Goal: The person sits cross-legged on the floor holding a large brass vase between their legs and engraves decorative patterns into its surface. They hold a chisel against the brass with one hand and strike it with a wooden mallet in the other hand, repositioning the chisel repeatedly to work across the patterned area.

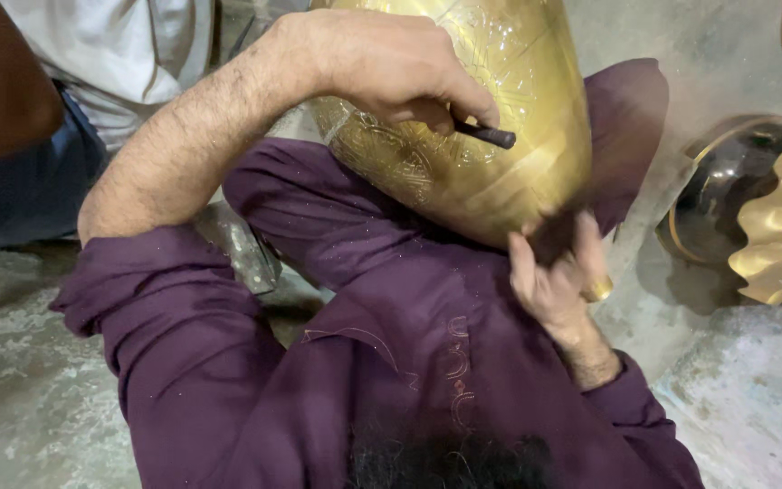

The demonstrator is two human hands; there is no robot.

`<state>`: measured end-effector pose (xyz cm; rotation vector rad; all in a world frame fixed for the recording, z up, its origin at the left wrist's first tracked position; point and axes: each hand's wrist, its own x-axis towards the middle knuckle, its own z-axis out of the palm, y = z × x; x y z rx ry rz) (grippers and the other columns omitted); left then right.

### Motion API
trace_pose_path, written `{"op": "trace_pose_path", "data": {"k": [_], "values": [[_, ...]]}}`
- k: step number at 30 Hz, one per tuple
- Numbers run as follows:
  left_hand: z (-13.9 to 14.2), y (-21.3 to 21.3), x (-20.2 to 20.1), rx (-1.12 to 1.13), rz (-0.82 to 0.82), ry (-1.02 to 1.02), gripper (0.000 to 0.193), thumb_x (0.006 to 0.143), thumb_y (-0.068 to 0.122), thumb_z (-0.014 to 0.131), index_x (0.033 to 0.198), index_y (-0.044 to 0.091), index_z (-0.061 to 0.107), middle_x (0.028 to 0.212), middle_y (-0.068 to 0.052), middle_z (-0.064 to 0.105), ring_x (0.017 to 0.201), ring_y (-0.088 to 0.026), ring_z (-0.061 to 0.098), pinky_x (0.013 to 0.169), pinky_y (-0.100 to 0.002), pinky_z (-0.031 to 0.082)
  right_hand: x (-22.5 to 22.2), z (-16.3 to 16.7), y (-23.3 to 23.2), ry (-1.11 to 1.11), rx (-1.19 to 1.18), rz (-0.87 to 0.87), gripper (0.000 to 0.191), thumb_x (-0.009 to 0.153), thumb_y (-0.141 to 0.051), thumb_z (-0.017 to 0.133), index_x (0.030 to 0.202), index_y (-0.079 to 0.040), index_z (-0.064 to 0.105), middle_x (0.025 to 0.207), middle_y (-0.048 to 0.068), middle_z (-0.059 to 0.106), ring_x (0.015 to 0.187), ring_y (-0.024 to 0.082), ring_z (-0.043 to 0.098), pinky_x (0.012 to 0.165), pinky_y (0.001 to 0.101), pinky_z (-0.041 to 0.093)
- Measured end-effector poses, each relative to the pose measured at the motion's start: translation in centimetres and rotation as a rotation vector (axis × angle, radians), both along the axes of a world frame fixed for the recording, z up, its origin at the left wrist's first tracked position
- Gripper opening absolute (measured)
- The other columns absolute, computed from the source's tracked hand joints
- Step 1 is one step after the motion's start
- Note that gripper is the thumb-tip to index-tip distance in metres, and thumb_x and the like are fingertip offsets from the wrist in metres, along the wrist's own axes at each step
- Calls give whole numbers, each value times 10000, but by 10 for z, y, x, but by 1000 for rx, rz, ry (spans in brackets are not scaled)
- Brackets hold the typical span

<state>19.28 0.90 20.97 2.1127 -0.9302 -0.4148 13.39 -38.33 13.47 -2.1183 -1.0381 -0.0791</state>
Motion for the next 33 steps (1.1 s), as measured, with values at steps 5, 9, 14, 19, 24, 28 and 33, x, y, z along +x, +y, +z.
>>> {"op": "trace_pose_path", "data": {"k": [5,9,14,19,24,28,33], "values": [[-9,8,-11,-73,58,-71,449,925,147,739,1363,154,639,940,-131,746,843,-342,709,705,-478,531,14,7,9,-108,-44,-99,870,876,-129,904,1515,34,336,1441,169,404,1306,306,498,1082,431,467],[-18,14,-25,-184,113,-111,418,954,154,751,1352,112,632,972,-140,742,882,-349,710,736,-474,529,32,23,18,-16,-22,-9,756,1020,-92,893,1523,7,338,1453,196,404,1294,292,553,1083,354,510],[-24,17,-42,-204,210,-103,427,955,135,755,1362,104,627,1013,-147,741,886,-346,708,743,-466,530,46,52,36,-2,-253,43,695,891,-55,847,1452,53,451,1228,215,628,1073,340,678,954,393,560],[-33,23,-64,-229,372,-52,421,1000,109,754,1402,107,628,1049,-125,755,915,-302,729,752,-436,543,55,67,62,167,-125,-7,737,912,-42,807,1491,36,359,1151,192,636,987,307,675,894,378,570],[-52,23,-86,-332,473,-140,404,1065,32,700,1446,76,571,1183,-99,738,1087,-245,752,944,-368,596,70,85,73,251,-84,-7,659,939,-63,778,1464,27,390,1085,191,661,934,328,679,824,364,578],[-64,20,-108,-311,577,-243,366,1098,67,777,1398,62,568,1229,-116,718,1106,-240,730,947,-361,596,90,107,76,-95,-394,288,654,890,30,790,1460,20,470,1231,262,651,1060,411,698,907,439,582],[-80,7,-132,-467,793,-120,411,1085,18,744,1454,54,565,1205,-102,726,1136,-180,750,965,-333,637,109,111,97,-194,-356,459,623,958,17,790,1448,75,410,1219,279,604,1100,445,667,925,464,574]]}}
